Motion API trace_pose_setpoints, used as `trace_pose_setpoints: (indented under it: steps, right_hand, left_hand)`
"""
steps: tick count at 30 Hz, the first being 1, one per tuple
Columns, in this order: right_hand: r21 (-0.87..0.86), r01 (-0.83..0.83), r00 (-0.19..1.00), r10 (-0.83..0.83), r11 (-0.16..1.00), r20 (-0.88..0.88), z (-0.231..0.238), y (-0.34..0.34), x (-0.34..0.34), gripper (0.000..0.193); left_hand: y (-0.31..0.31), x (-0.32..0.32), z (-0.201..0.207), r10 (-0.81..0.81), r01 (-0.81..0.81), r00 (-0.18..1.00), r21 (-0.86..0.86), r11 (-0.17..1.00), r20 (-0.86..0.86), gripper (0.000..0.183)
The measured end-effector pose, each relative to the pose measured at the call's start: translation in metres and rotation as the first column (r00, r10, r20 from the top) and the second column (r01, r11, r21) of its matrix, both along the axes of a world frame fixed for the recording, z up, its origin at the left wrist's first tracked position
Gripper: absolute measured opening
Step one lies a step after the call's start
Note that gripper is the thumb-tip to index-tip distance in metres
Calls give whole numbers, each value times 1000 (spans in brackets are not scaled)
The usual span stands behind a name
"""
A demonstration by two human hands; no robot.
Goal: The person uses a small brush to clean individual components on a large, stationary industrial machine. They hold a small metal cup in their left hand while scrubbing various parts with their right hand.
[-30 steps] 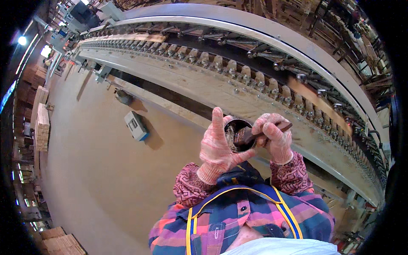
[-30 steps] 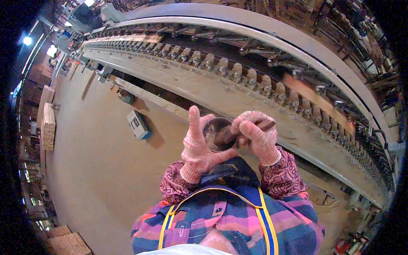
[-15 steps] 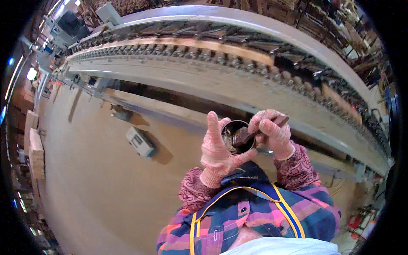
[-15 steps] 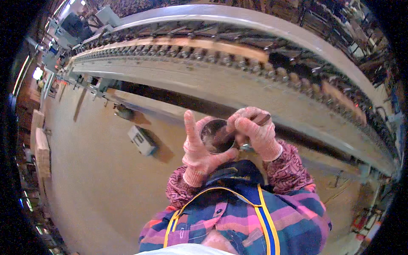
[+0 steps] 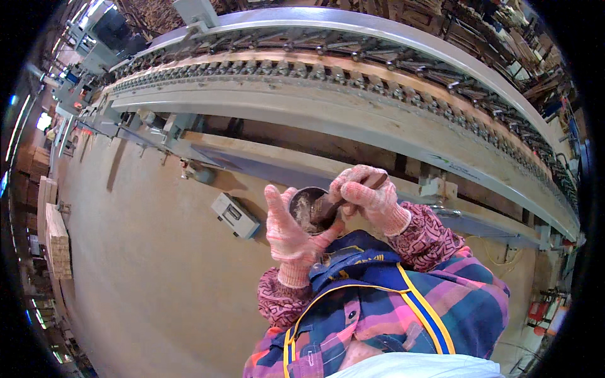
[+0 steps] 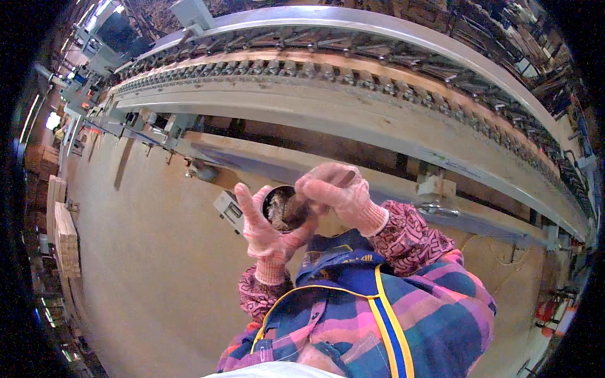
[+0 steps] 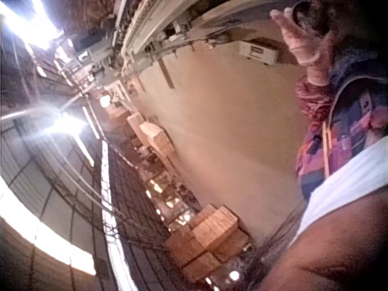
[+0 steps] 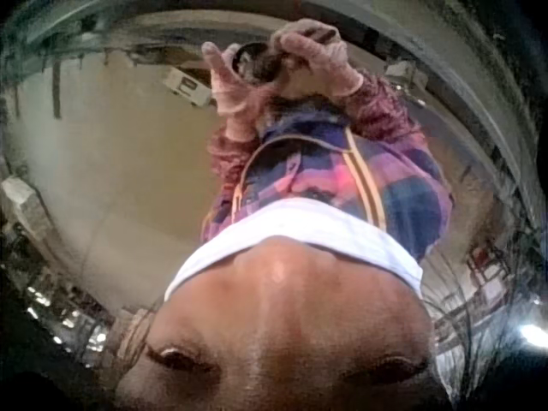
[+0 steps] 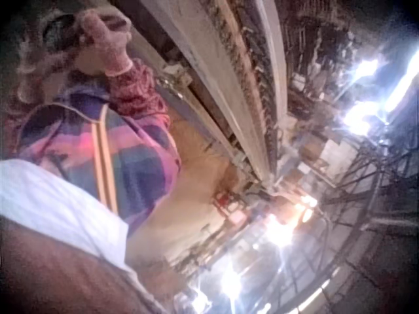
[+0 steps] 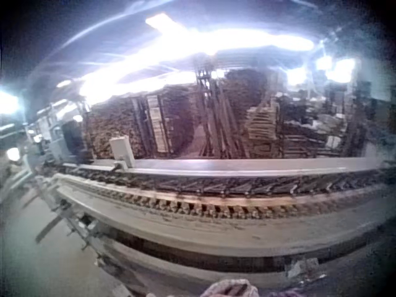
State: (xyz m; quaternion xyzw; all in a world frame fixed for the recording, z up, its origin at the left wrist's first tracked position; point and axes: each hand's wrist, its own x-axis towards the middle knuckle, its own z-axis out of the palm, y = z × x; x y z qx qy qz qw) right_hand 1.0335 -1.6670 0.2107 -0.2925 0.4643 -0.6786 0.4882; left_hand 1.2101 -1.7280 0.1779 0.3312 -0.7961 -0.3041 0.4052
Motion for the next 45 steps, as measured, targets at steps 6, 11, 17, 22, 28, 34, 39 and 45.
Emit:
trace_pose_setpoints:
  steps: [6,11,17,22,28,34,39,45]
  right_hand:
    - [26,-89,996,88,996,26,-15,-67,-11,25]
    - [-65,-47,984,35,997,-172,-24,-132,-32,20]
    - [-75,-30,995,37,997,98,-17,-206,-69,26]
    - [-32,104,987,-100,994,129,-22,-244,-79,29]
    - [18,325,893,-313,946,324,-14,-297,-88,33]
    - [27,384,867,-370,923,334,-22,-366,-62,31]
    - [-11,524,832,-509,852,219,-44,-460,-49,30]
    - [-105,578,742,-575,809,-343,-59,-575,-37,24]
  left_hand:
    - [-57,5,-20,-27,27,1000,259,966,-1,144]
    - [-131,-23,-22,-53,51,998,97,994,28,144]
    - [-212,-57,-12,-43,43,998,15,999,44,146]
    - [-259,-75,-17,-51,43,996,115,992,71,144]
    - [-312,-89,-14,-87,112,992,326,939,-91,138]
    - [-396,-54,-33,-184,217,973,277,936,-141,143]
    - [-479,-2,-47,-242,271,957,197,942,-159,146]
    - [-566,52,-53,-205,214,974,88,973,-100,146]
